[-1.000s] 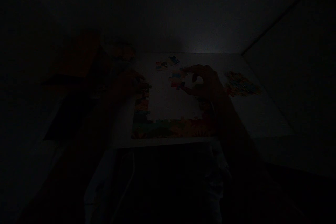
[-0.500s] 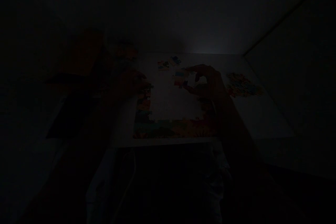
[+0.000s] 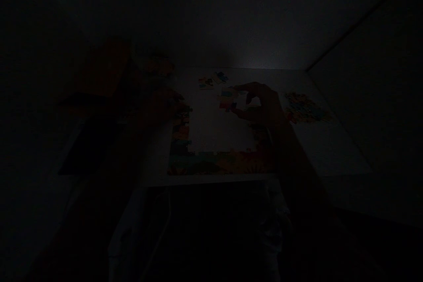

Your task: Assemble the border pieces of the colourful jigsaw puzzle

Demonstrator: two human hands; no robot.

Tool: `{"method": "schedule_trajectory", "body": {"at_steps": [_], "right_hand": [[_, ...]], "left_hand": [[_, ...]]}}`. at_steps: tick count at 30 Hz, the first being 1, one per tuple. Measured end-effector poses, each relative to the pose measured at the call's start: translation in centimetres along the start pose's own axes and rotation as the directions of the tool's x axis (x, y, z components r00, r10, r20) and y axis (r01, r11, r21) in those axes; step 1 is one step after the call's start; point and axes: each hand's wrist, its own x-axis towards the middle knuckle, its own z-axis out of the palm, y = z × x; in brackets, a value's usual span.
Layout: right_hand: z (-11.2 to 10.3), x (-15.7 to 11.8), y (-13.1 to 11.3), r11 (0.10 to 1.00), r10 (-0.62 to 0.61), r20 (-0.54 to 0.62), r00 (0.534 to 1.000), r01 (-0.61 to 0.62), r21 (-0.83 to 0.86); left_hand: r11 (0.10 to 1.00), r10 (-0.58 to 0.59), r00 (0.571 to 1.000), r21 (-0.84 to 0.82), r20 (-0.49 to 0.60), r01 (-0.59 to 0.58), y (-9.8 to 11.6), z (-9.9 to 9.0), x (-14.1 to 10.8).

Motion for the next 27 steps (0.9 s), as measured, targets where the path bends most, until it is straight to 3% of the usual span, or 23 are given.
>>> {"method": "schedule_trajectory", "body": {"at_steps": [12, 20, 27], "right_hand": [[0.6, -0.4, 0.7, 0.985, -0.161, -0.099, 0.982, 0.153, -0.079], [0.1, -0.6, -0.2, 0.995, -0.067, -0.041, 0.997, 0.063, -0.081], [0.4, -0.5, 0.3, 0.990, -0.106, -0.089, 0.990, 0.096, -0.107]], "left_hand": [[0.998, -0.043, 0.999, 0.045, 0.006, 0.043, 0.1, 0.4, 0.5], [1.000, -0.010, 1.000, 0.021, 0.028, 0.009, -0.5, 0.3, 0.4], [0.999, -0.043, 0.998, -0.020, 0.053, 0.044, -0.5, 0.6, 0.5]]}}
